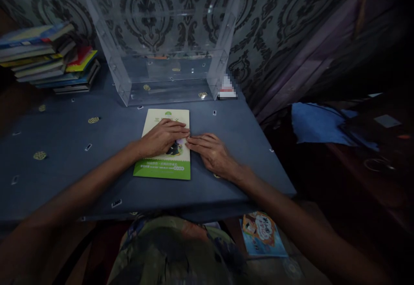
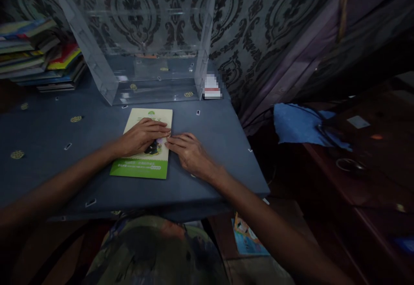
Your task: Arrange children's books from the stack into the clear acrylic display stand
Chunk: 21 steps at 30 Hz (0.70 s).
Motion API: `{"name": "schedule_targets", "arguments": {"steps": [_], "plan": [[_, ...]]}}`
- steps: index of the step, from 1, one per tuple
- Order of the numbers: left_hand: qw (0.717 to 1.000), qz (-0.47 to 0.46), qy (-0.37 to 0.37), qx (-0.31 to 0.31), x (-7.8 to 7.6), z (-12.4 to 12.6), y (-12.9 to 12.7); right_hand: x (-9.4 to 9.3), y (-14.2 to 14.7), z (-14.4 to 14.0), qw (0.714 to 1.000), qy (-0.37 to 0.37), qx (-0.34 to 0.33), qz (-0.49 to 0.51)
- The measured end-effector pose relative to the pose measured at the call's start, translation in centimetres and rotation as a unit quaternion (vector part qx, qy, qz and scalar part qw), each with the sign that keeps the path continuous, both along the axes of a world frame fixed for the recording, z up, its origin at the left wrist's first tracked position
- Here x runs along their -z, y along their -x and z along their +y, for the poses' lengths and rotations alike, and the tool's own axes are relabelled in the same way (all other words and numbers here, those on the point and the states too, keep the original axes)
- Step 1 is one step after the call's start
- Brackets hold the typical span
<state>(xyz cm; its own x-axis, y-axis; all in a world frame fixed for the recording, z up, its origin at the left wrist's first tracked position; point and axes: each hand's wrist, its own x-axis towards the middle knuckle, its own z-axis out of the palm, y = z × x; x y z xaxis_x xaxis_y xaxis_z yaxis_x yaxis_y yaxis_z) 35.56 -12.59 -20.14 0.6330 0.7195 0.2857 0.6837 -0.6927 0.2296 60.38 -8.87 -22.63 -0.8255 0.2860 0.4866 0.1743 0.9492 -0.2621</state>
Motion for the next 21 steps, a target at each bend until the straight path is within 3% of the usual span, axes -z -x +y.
{"name": "schedule_targets", "arguments": {"steps": [15, 21], "plan": [[0.999, 0.022, 0.044, 0.023, -0.9, -3.7, -0.9, -0.8, -1.5, -3.8, 1.0, 0.004, -0.018, 0.0], [0.998, 0.014, 0.052, 0.041, -1.2, -5.4, -1.0, -1.4, -2.0, -5.9, 0.999, 0.04, -0.013, 0.003]]}}
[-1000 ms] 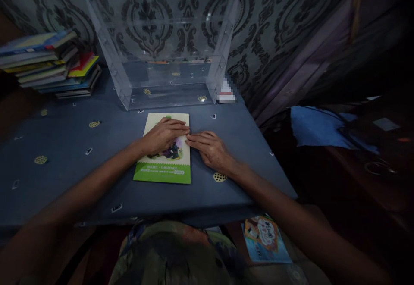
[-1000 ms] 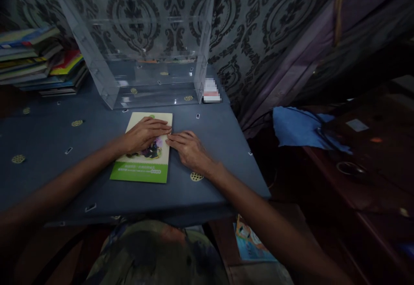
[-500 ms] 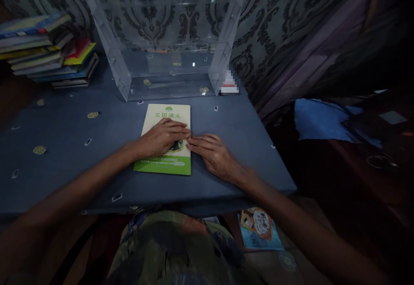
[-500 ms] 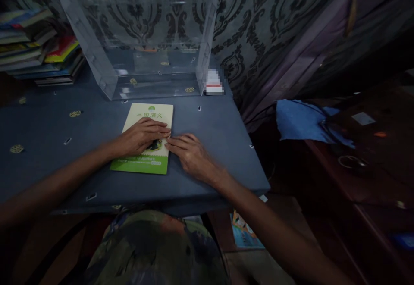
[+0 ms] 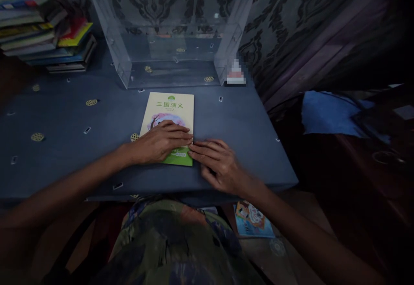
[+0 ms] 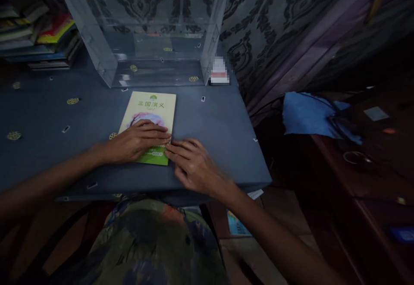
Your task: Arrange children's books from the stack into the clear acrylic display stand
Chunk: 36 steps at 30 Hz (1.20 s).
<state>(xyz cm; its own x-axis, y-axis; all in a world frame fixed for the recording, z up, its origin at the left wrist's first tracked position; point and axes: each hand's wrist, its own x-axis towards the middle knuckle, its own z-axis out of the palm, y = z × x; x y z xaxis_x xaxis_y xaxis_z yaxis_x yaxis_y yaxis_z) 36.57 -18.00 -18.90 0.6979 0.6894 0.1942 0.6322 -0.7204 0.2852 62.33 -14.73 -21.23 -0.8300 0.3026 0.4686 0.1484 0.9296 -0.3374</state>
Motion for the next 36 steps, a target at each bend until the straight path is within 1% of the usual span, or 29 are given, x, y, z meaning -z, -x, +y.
{"name": "schedule_targets", "arguments": {"steps": [2, 6, 9, 12, 17, 22, 25, 30, 36], "plan": [[1.0, -0.003, 0.007, -0.002, 0.0, -0.6, 0.0, -0.2, 0.1, -0.7, 1.0, 0.004, 0.007, 0.007], [1.0, -0.011, 0.011, -0.006, 0.1, -1.3, -0.1, -0.1, 0.4, -1.6, 0.999, -0.015, 0.034, 0.012], [1.0, -0.016, 0.011, -0.009, 0.3, -1.4, -0.1, 0.2, 0.6, -1.7, 0.998, -0.015, 0.052, 0.009], [1.0, -0.025, 0.005, -0.009, 0.7, -1.2, -0.1, 0.2, 0.6, -1.4, 0.998, -0.033, 0.051, 0.006], [0.999, -0.022, -0.017, -0.035, 0.9, -0.1, 0.0, -0.1, 0.8, 0.6, 0.997, -0.064, 0.049, 0.001], [0.997, -0.021, 0.001, -0.071, 0.7, 1.8, 0.1, 0.1, 1.2, 3.7, 0.998, -0.056, 0.03, -0.011], [0.997, -0.03, 0.0, -0.078, 0.7, 2.2, 0.1, 0.4, 1.3, 4.4, 0.999, -0.049, 0.023, 0.0], [0.997, -0.03, -0.002, -0.068, 0.6, 1.9, 0.1, 0.5, 1.4, 3.3, 0.999, -0.037, 0.039, 0.007], [0.999, -0.02, -0.001, -0.045, 0.5, 1.2, -0.1, 0.5, 1.0, 1.8, 0.997, -0.056, 0.051, 0.012]]}}
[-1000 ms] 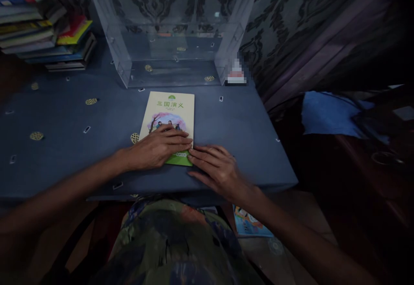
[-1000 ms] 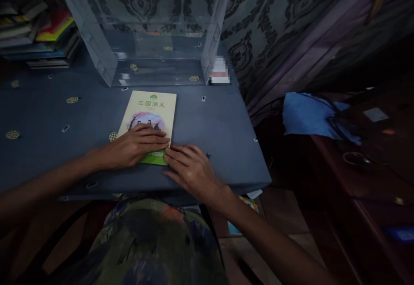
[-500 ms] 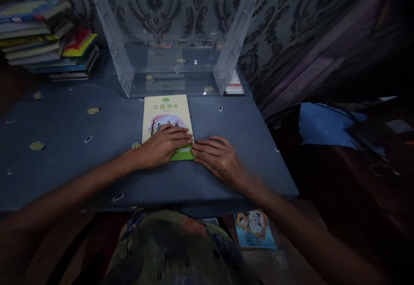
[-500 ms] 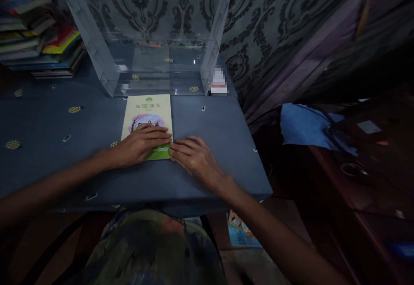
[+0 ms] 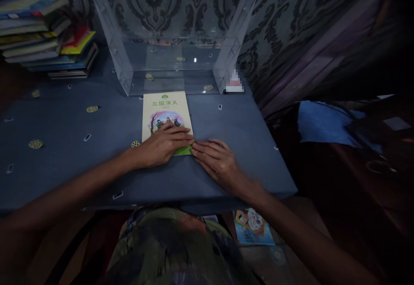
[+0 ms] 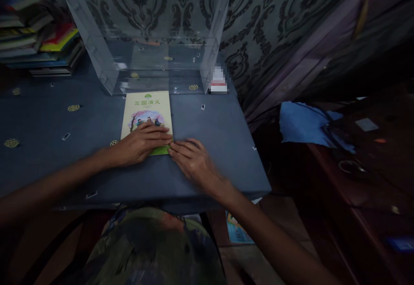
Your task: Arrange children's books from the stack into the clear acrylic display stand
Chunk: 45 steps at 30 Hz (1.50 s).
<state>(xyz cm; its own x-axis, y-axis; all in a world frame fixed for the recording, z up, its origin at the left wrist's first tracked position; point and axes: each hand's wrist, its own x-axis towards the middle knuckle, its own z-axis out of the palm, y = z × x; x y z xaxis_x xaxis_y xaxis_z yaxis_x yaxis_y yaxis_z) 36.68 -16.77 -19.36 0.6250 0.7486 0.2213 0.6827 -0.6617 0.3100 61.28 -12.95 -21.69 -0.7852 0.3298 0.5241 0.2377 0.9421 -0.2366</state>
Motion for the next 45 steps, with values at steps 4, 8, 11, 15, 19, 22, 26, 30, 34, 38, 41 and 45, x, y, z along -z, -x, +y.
{"name": "schedule_targets", "arguments": {"steps": [4, 8, 11, 15, 19, 22, 26, 30, 34, 38, 41, 45], "plan": [[1.0, 0.01, -0.01, 0.016, 0.1, -0.5, -0.2, -0.1, -0.3, -0.6, 1.0, 0.003, -0.001, 0.0], [0.999, 0.025, -0.028, 0.005, 0.3, -0.9, -0.4, -0.2, -0.5, -0.9, 1.0, -0.015, 0.003, -0.007], [0.998, 0.046, -0.05, -0.011, 0.5, -1.6, -0.7, 0.0, -0.5, -1.3, 1.0, -0.021, 0.019, -0.005], [0.993, 0.061, -0.094, -0.038, 0.6, -3.3, -1.5, 0.2, -0.4, -2.0, 0.999, 0.002, 0.045, -0.023], [0.988, 0.083, -0.101, -0.085, 0.7, -5.2, -2.7, 0.0, -0.1, -3.0, 0.997, 0.011, 0.075, -0.032], [0.981, 0.107, -0.104, -0.122, 0.8, -6.2, -3.6, -0.2, 0.2, -3.6, 0.995, 0.009, 0.091, -0.036], [0.971, 0.131, -0.119, -0.162, 0.8, -7.2, -4.5, -0.1, 0.3, -3.9, 0.994, 0.006, 0.102, -0.042], [0.966, 0.136, -0.121, -0.182, 0.8, -8.2, -4.5, 0.0, 0.4, -4.0, 0.994, -0.003, 0.104, -0.038], [0.969, 0.112, -0.111, -0.189, 1.0, -9.4, -3.6, -0.1, 0.5, -4.0, 0.994, -0.008, 0.101, -0.03], [0.968, 0.073, -0.105, -0.215, 1.3, -10.5, -2.4, -0.1, 0.5, -3.9, 0.995, -0.013, 0.099, -0.033], [0.966, 0.05, -0.101, -0.233, 1.4, -11.3, -1.7, 0.0, 0.5, -3.9, 0.995, -0.028, 0.097, -0.027], [0.963, 0.04, -0.091, -0.252, 1.5, -12.1, -1.0, -0.1, 1.0, -4.1, 0.996, -0.032, 0.079, -0.035]]}}
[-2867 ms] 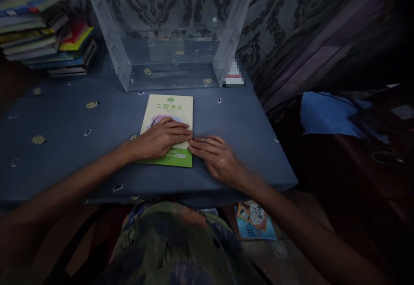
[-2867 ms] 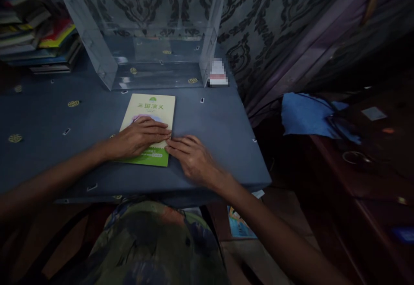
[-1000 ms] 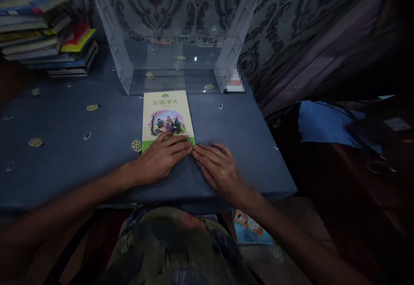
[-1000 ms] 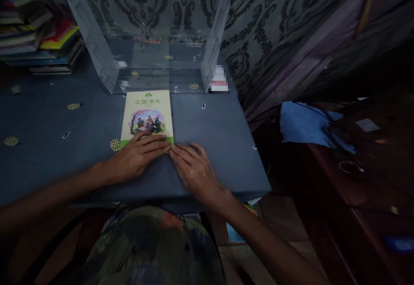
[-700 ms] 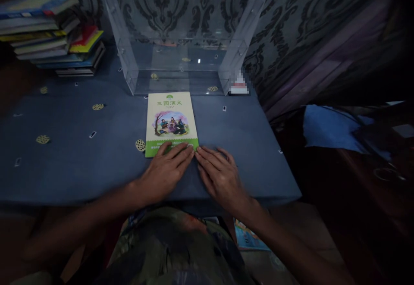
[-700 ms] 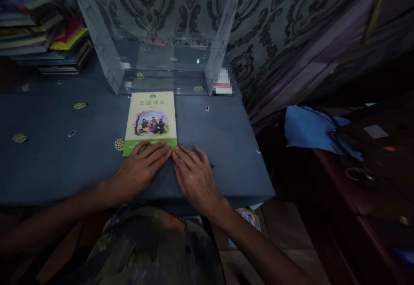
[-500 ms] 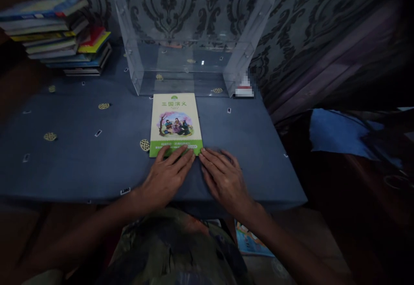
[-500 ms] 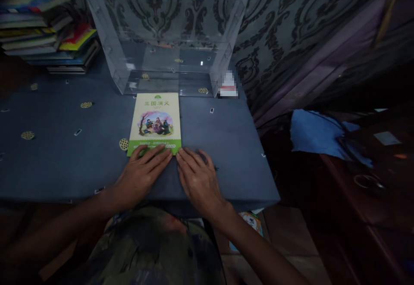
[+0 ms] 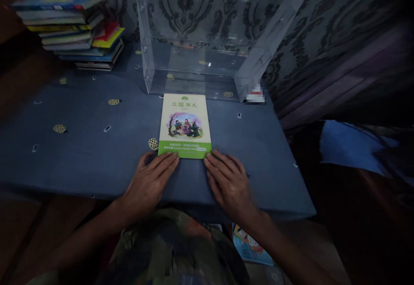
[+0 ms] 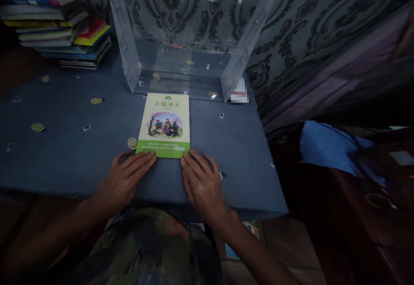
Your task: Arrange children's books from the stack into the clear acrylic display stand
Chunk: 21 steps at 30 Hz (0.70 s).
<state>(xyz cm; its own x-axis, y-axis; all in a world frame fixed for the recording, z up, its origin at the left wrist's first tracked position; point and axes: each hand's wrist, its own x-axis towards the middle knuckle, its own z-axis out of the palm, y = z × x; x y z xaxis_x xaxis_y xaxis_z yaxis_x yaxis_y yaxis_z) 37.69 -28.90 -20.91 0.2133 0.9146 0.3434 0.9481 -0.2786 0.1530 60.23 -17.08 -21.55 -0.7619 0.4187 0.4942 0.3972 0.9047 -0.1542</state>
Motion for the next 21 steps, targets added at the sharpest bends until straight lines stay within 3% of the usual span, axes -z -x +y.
{"name": "schedule_targets", "arguments": {"steps": [11, 21], "plan": [[0.999, 0.003, -0.019, -0.048, 0.4, -1.2, 0.4, -0.8, 4.5, -0.5, 0.989, 0.057, -0.128, -0.043], [0.999, -0.011, -0.023, -0.041, 0.6, -2.0, 0.7, -2.3, 6.6, 0.6, 0.963, 0.138, -0.218, -0.078]]}}
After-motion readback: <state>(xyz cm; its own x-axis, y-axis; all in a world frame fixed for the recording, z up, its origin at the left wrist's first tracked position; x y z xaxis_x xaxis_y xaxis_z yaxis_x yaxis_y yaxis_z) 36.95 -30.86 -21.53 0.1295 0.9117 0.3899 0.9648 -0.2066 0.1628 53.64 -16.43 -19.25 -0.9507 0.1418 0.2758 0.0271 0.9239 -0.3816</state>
